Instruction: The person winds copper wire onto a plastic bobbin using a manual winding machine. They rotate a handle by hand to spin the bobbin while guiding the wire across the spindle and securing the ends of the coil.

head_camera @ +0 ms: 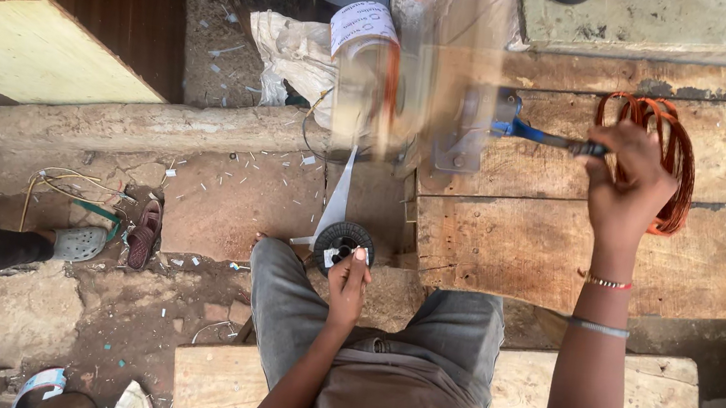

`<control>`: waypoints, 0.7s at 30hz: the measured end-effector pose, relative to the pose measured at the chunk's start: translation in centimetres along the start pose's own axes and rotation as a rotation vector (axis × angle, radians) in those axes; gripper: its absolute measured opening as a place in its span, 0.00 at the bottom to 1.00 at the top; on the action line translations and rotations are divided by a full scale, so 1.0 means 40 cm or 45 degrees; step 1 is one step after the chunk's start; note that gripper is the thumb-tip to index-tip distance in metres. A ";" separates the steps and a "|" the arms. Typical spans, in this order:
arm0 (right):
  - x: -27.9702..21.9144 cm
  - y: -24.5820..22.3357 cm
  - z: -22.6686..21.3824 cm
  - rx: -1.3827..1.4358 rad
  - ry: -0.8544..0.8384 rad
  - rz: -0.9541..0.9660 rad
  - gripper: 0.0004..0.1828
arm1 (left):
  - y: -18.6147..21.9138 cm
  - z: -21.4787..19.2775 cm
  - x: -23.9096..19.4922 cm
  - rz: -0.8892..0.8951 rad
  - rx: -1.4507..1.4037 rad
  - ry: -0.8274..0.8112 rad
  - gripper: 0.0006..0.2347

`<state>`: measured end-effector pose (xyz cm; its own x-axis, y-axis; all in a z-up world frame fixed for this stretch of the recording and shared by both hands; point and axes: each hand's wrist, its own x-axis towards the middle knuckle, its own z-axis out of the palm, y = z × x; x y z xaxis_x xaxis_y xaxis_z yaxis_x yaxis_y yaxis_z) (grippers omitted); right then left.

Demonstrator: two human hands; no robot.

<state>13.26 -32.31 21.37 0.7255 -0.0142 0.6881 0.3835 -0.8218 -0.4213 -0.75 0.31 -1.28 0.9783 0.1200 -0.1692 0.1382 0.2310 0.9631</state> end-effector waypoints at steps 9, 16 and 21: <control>0.149 0.126 0.144 -0.057 0.050 -0.072 0.18 | -0.018 -0.002 0.018 0.032 0.051 0.000 0.23; 0.152 0.261 0.307 -0.103 -0.123 0.149 0.19 | -0.018 -0.008 0.023 0.012 0.005 -0.015 0.23; 0.072 0.330 0.410 -0.256 -0.252 0.291 0.16 | -0.007 0.001 0.032 0.041 0.094 0.003 0.23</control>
<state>29.80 -33.84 8.10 0.8837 -0.1159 0.4534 0.0930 -0.9061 -0.4128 0.45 0.35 -1.75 0.9820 0.1285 -0.1383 0.1179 0.1549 0.9809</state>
